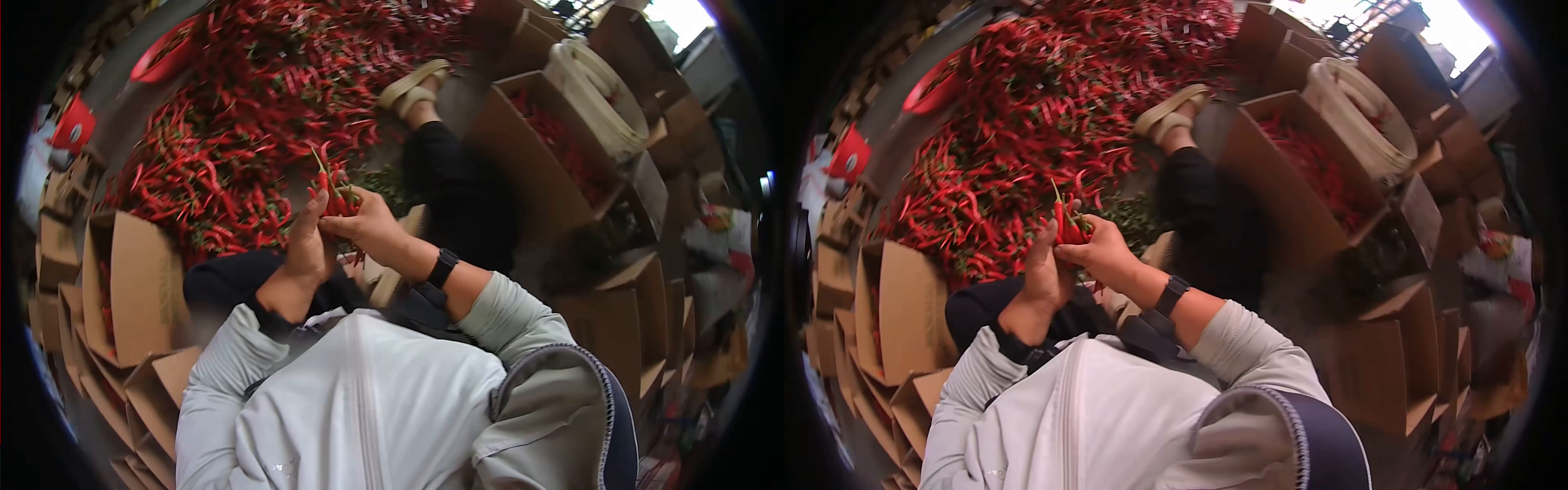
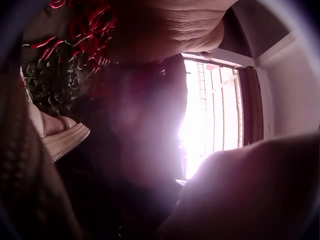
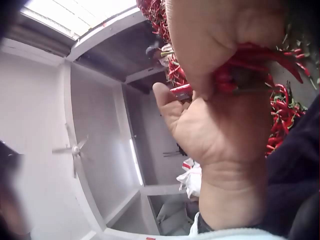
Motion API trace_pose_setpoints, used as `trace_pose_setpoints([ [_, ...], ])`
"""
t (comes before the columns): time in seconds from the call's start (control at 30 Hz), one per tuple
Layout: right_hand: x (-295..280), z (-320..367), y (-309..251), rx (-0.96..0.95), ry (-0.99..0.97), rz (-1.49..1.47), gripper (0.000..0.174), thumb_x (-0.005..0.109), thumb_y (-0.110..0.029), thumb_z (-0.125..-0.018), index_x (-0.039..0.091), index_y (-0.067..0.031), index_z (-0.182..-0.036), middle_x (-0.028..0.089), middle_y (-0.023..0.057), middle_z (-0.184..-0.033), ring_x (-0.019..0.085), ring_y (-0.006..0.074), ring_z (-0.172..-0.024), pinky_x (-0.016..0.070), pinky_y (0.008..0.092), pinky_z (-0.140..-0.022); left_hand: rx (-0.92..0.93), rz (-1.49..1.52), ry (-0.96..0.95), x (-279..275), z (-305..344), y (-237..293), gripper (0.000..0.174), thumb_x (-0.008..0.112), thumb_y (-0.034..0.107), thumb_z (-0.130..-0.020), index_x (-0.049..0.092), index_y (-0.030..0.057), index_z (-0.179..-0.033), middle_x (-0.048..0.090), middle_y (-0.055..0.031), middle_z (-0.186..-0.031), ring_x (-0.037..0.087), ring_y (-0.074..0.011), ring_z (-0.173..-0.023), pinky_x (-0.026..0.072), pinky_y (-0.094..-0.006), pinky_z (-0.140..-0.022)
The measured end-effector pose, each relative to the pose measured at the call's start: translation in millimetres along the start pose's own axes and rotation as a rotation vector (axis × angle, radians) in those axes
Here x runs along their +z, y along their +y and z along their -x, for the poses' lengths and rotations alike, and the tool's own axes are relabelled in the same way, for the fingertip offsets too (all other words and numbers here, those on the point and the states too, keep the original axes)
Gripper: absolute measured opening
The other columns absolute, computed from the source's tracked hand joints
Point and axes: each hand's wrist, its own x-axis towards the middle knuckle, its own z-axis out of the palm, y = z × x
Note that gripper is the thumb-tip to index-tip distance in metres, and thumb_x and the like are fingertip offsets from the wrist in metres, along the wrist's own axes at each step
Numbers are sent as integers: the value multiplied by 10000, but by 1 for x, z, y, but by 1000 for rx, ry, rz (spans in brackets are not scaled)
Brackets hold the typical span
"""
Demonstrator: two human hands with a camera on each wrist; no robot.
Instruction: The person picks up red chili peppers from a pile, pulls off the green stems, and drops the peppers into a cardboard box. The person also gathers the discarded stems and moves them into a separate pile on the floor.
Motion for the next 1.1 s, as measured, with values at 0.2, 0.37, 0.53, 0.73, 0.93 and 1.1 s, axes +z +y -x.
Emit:
trace_pose_setpoints([
  [0.2,-42,25,-41,-181,81,67,333,708,-58,-662,532,16,-935,570,31,-767,529,81,-677,452,231,-595,-181,-130,-354,56,-15,6,541,541,192,-817,322,52,-1291,441,-69,-1172,454,-138,-1074,340,-290,-920],
  [0.37,-94,56,-96,-404,189,499,333,724,-41,-611,572,-12,-906,564,-7,-755,515,71,-681,446,236,-609,-243,-196,-599,111,-25,1,718,585,156,-781,184,71,-1371,379,-85,-1255,408,-171,-1129,317,-298,-941],
  [0.53,-164,106,-182,-383,686,861,175,643,-120,-750,571,-8,-864,579,10,-757,522,63,-678,432,229,-594,-91,-530,-689,130,-37,-2,761,619,154,-739,209,108,-1379,289,-60,-1354,335,-202,-1193,295,-279,-946],
  [0.73,-322,128,-174,-222,716,1135,258,607,-158,-795,561,16,-980,600,17,-786,537,76,-657,438,225,-586,-207,-486,-554,107,-53,-13,639,616,142,-738,348,40,-1309,399,-71,-1273,414,-190,-1122,321,-289,-938],
  [0.93,-258,118,-189,-255,795,754,247,588,-133,-800,589,27,-988,603,13,-801,527,61,-690,435,208,-622,-158,-836,-405,47,-67,-19,468,623,120,-738,504,61,-1187,525,-59,-1102,477,-151,-1036,391,-294,-881],
  [1.1,-168,57,-151,-420,401,557,156,571,-41,-794,606,15,-935,573,-14,-763,486,29,-639,400,181,-549,-70,-1262,-290,-58,-78,-28,381,629,106,-715,571,45,-1087,575,-85,-1004,553,-157,-894,453,-302,-788],
])
